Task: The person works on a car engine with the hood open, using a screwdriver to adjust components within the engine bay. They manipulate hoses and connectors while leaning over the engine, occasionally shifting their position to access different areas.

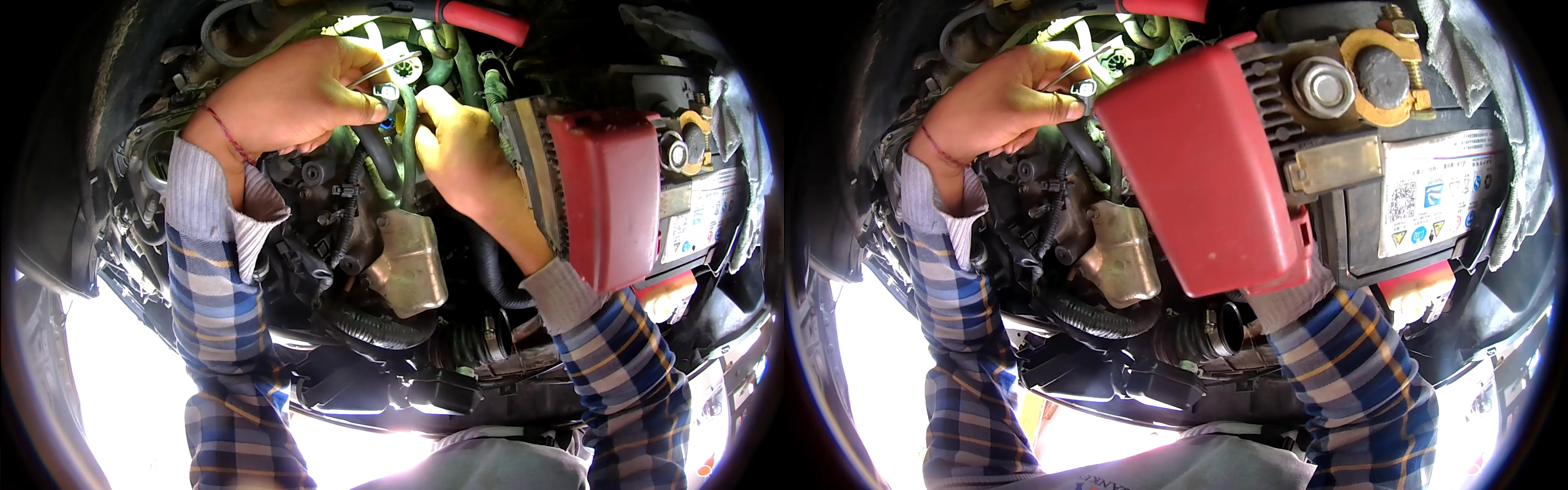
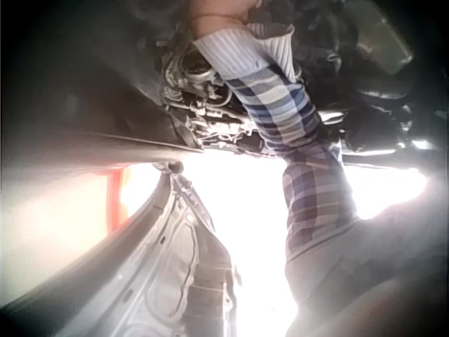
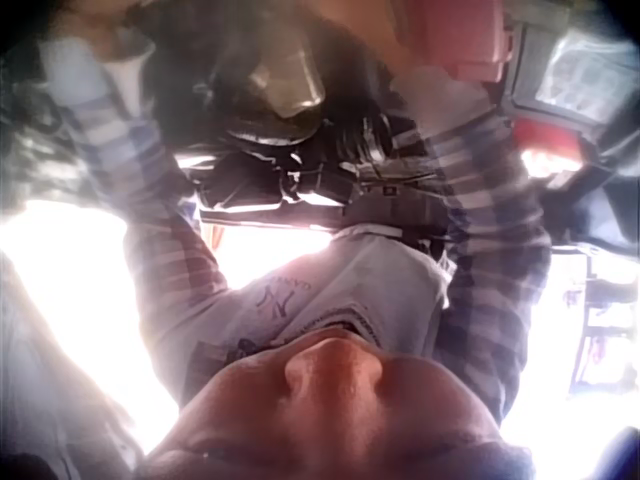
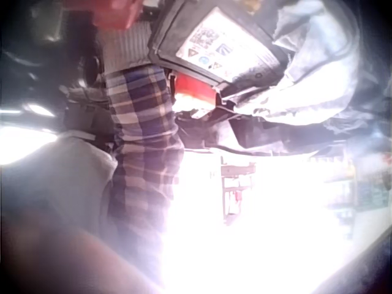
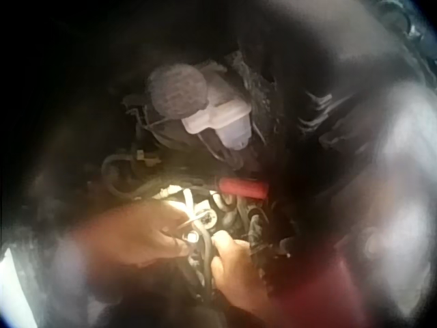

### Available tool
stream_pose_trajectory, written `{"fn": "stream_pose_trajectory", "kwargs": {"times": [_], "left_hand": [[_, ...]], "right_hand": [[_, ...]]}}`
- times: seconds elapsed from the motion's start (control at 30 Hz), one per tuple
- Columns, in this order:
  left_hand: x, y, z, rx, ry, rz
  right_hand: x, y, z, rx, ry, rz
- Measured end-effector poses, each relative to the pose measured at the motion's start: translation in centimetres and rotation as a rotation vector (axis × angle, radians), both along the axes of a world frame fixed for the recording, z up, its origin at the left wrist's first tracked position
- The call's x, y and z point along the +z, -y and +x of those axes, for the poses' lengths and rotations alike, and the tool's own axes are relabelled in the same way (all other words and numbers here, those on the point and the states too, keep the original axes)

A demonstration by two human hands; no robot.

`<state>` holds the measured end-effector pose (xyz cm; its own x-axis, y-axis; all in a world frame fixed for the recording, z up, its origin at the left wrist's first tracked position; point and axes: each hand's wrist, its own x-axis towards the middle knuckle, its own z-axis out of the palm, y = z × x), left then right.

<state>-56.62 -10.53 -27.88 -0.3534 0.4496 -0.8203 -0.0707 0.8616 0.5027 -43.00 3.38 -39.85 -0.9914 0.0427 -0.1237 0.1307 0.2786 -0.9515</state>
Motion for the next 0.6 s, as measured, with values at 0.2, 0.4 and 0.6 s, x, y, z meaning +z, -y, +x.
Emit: {"fn": "stream_pose_trajectory", "kwargs": {"times": [0.2, 0.4, 0.6], "left_hand": [[-0.2, 0.0, -0.4, -0.014, 0.039, 0.014], [0.0, 0.1, -0.1, 0.023, 0.038, 0.022], [-0.2, 0.2, 0.0, 0.045, 0.046, 0.034]], "right_hand": [[-0.8, -0.1, -1.0, 0.075, 0.069, 0.028], [-2.1, 0.2, -1.2, 0.047, 0.155, -0.439], [-1.3, -0.1, -0.1, 0.029, 0.230, -0.429]]}}
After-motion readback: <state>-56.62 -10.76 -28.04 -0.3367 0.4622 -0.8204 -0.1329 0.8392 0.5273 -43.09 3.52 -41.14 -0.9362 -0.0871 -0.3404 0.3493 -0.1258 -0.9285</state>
